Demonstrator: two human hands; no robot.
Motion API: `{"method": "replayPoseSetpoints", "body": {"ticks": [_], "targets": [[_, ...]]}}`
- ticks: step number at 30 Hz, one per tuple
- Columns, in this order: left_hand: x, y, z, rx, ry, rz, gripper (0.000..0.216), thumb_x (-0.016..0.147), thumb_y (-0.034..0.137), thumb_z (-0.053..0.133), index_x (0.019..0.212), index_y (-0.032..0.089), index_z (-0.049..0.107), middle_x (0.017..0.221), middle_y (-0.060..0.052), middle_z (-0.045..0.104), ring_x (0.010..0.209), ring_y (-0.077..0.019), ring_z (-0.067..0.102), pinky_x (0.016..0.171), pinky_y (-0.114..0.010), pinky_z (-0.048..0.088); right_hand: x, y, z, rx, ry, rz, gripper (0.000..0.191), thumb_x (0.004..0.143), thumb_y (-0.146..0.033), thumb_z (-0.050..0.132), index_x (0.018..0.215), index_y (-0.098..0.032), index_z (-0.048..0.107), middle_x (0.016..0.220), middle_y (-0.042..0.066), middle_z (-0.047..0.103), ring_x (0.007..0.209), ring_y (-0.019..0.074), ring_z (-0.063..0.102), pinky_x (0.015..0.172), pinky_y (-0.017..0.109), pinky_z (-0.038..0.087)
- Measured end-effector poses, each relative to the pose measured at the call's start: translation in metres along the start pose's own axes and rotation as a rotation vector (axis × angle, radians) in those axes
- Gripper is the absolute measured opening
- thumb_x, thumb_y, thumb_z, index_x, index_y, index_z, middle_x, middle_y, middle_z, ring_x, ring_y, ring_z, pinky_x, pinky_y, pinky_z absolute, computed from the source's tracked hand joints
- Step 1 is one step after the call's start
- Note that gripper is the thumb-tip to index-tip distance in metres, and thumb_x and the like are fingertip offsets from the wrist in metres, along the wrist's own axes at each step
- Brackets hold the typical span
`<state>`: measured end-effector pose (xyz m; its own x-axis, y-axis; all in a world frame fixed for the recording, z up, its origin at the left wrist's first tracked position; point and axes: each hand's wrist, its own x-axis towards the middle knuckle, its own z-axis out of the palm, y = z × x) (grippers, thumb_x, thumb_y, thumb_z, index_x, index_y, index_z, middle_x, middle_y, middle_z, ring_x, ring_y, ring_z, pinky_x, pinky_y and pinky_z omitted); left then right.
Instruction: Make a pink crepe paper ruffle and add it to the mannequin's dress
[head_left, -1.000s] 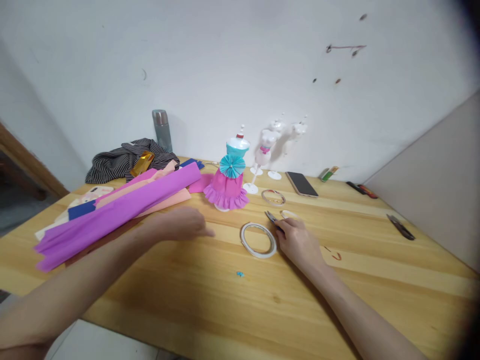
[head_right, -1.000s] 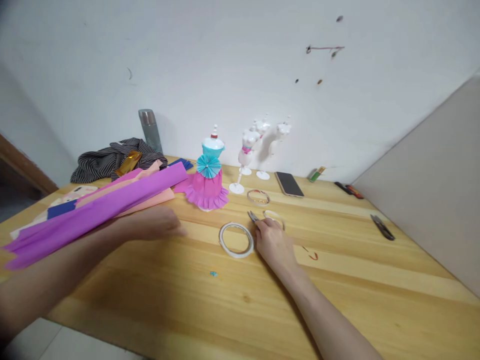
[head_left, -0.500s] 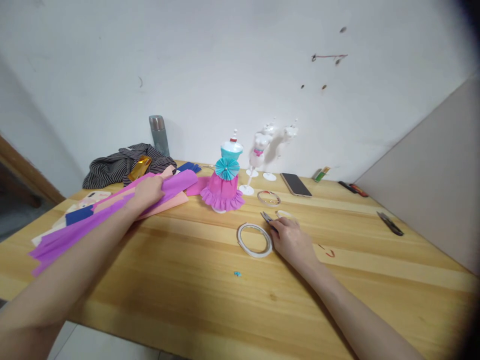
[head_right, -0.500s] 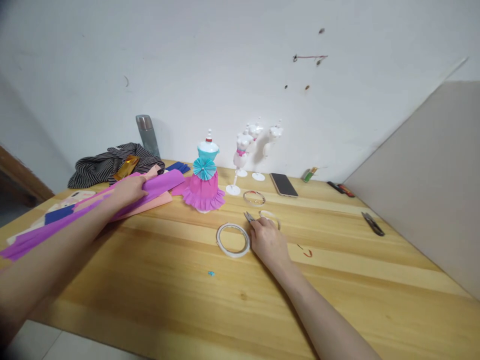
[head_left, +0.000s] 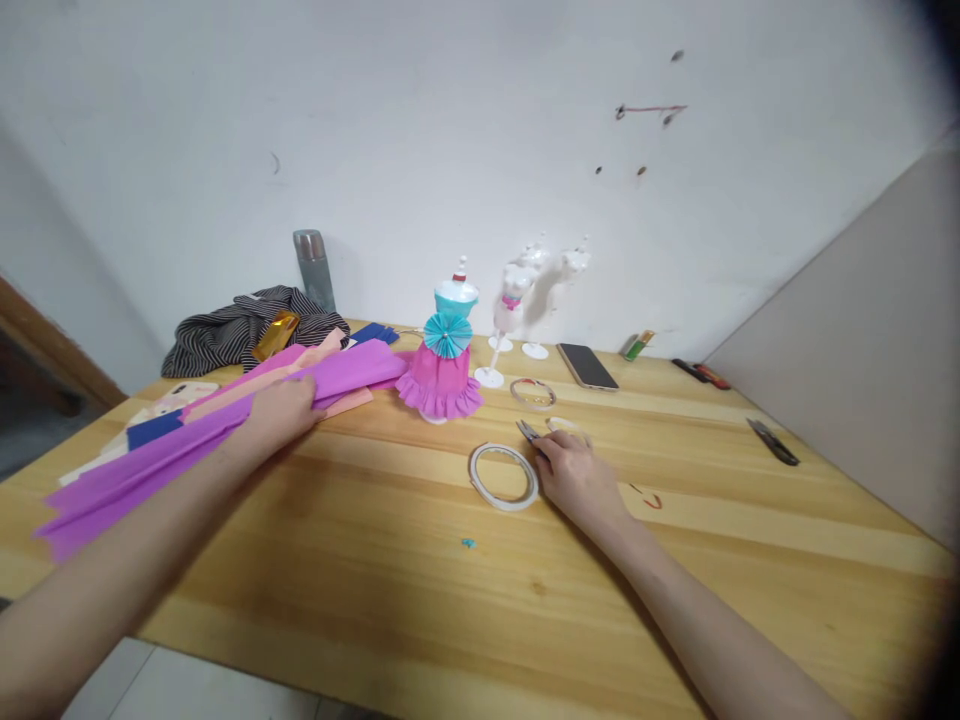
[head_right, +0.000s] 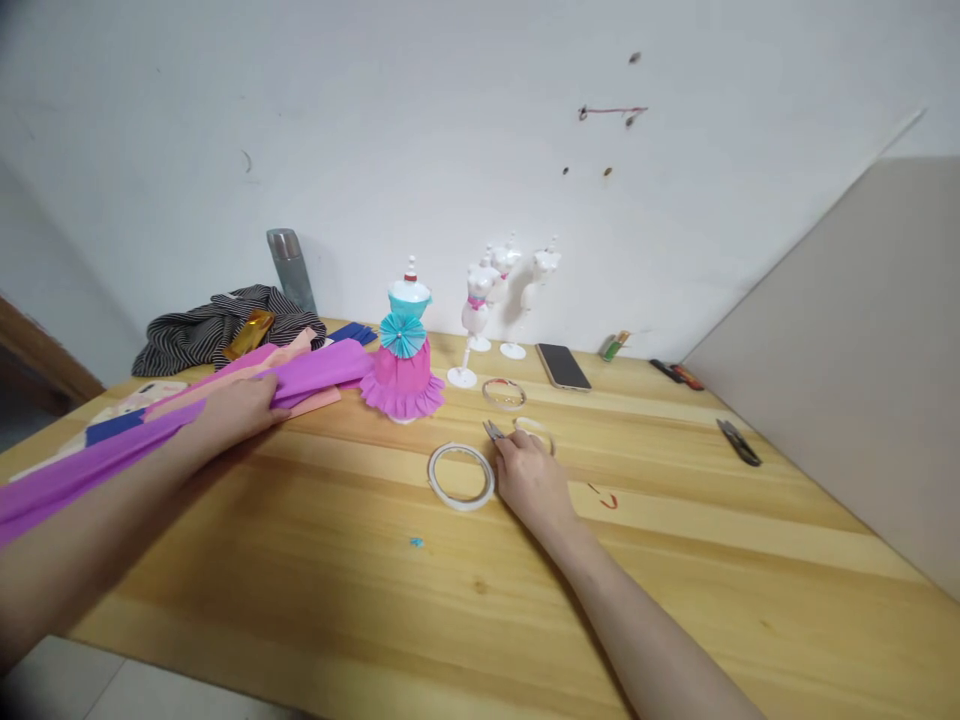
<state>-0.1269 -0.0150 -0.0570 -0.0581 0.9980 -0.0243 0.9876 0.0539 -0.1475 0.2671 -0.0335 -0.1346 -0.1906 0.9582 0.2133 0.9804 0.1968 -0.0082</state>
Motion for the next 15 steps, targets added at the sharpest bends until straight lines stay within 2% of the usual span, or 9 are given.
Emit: {"method": "replayPoseSetpoints", "body": {"ticks": [4, 7, 10, 15], "targets": [[-0.006, 0.004, 0.008, 0.052, 0.016, -0.029, 0.043, 0.09, 0.044, 0.044, 0.11, 0.008, 0.059, 0.112, -0.024, 0.065, 0.104, -0.0374, 0.061, 0.081, -0.041, 0.048, 0.003, 0.005, -0.007, 0.035, 0.005, 0.0, 0.025, 0.09, -0.014, 0.048, 0.097, -0.015, 0.072, 0.096, 0.012, 0.072, 0.094, 0.0247, 0.064, 0.073, 0.03, 0.044], [-0.024, 0.019, 0.014, 0.108, 0.067, -0.006, 0.039, 0.091, 0.037, 0.046, 0.114, 0.008, 0.058, 0.116, -0.024, 0.062, 0.108, -0.0394, 0.058, 0.083, -0.046, 0.047, 0.007, 0.009, -0.012, 0.066, 0.021, -0.009, 0.026, 0.09, -0.014, 0.049, 0.097, -0.017, 0.073, 0.095, 0.01, 0.074, 0.094, 0.0239, 0.064, 0.078, 0.029, 0.044], [-0.046, 0.038, 0.021, 0.113, 0.096, 0.055, 0.041, 0.092, 0.031, 0.044, 0.124, 0.006, 0.054, 0.118, -0.023, 0.061, 0.109, -0.0356, 0.057, 0.085, -0.042, 0.047, 0.01, 0.007, -0.017, 0.135, 0.06, 0.014, 0.025, 0.091, -0.017, 0.05, 0.097, -0.018, 0.074, 0.099, 0.01, 0.074, 0.095, 0.0237, 0.066, 0.078, 0.029, 0.045], [-0.075, 0.067, 0.029, 0.067, 0.013, 0.159, 0.045, 0.09, 0.026, 0.048, 0.13, 0.005, 0.051, 0.124, -0.025, 0.057, 0.116, -0.0375, 0.052, 0.091, -0.047, 0.044, 0.011, -0.008, -0.029, 0.242, 0.078, 0.021, 0.027, 0.089, -0.021, 0.052, 0.103, -0.02, 0.075, 0.104, 0.009, 0.075, 0.097, 0.024, 0.068, 0.081, 0.03, 0.048]]}}
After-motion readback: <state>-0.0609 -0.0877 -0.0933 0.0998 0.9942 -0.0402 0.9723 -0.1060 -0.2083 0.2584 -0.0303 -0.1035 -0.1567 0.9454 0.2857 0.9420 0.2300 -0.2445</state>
